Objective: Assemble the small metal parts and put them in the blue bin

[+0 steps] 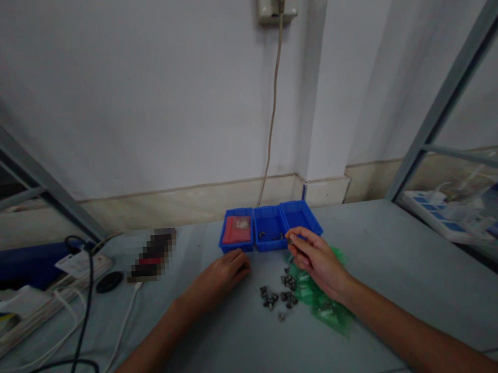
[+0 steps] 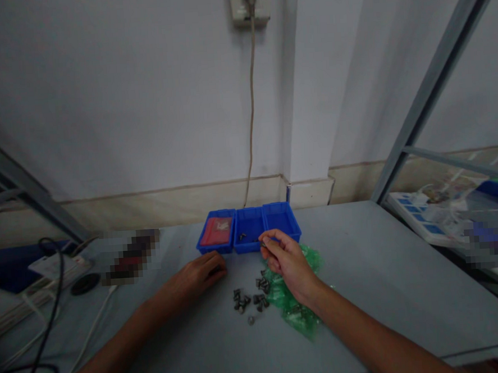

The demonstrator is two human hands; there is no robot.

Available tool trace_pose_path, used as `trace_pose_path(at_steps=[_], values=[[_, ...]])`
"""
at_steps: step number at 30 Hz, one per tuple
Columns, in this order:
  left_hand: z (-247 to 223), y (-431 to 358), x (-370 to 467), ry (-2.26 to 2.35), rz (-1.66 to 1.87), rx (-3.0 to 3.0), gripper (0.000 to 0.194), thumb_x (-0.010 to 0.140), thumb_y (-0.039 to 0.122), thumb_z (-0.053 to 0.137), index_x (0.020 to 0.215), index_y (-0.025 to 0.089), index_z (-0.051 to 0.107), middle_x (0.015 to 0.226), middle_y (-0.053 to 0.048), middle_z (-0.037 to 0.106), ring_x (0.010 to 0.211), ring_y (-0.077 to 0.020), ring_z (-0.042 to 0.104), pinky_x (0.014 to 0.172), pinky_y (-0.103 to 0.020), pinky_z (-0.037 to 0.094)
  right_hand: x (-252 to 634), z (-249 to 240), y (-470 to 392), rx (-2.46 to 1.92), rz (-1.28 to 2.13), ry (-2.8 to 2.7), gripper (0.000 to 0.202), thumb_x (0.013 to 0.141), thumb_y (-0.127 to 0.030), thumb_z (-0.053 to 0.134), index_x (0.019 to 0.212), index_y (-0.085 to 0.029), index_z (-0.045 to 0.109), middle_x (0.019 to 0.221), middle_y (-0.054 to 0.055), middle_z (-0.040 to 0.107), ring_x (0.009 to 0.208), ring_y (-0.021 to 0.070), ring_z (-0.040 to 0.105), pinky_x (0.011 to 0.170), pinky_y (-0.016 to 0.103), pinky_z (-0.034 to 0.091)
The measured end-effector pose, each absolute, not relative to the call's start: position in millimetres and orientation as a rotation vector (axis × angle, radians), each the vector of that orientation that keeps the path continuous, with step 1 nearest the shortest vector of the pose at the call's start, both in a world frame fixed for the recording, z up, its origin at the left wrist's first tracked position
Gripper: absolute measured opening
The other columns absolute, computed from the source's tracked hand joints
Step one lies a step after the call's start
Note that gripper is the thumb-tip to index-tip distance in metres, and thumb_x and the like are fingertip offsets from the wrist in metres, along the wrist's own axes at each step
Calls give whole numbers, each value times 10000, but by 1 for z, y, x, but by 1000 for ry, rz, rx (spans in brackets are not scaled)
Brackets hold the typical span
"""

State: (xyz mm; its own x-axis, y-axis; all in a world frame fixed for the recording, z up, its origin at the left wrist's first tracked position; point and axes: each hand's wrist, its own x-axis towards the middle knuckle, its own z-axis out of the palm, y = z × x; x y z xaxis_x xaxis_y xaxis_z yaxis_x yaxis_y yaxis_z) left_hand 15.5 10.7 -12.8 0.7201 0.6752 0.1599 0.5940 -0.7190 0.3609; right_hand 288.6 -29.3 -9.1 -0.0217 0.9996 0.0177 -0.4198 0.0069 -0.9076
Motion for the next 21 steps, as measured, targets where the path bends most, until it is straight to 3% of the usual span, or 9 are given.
trace_pose_path(at_steps=[8, 12, 16, 21], values=[[-15, 12, 16, 920, 428, 2739, 254, 1138, 283, 417, 1173, 213, 658, 1118, -60, 657, 972, -192, 672, 887, -317, 545, 289, -11, -30, -909, 1259, -1150, 270, 942, -443, 757, 1119, -245, 706, 882, -3, 639, 513, 79, 346, 454, 234, 219], [-17, 14, 14, 877, 400, 2792, 320, 1148, 293, 386, 1127, 200, 692, 1109, -70, 654, 956, -186, 672, 878, -302, 553, 288, -9, -36, -1056, 809, -1422, 156, 945, -341, 757, 1070, -248, 738, 816, -12, 587, 642, 144, 484, 580, 274, 376], [-19, 15, 14, 883, 414, 2775, 302, 1145, 283, 400, 1115, 190, 686, 1110, -69, 655, 966, -187, 670, 893, -308, 558, 286, -8, -43, -1028, 496, -1588, 60, 960, -248, 727, 1015, -250, 750, 867, -2, 581, 676, 155, 508, 673, 308, 416], [-13, 12, 16, 894, 422, 2708, 313, 1144, 293, 399, 1101, 200, 694, 1107, -68, 662, 973, -189, 675, 918, -320, 565, 285, -6, -42, -1022, 769, -1445, 151, 901, -292, 812, 1024, -257, 732, 849, -5, 630, 642, 150, 484, 610, 287, 389]])
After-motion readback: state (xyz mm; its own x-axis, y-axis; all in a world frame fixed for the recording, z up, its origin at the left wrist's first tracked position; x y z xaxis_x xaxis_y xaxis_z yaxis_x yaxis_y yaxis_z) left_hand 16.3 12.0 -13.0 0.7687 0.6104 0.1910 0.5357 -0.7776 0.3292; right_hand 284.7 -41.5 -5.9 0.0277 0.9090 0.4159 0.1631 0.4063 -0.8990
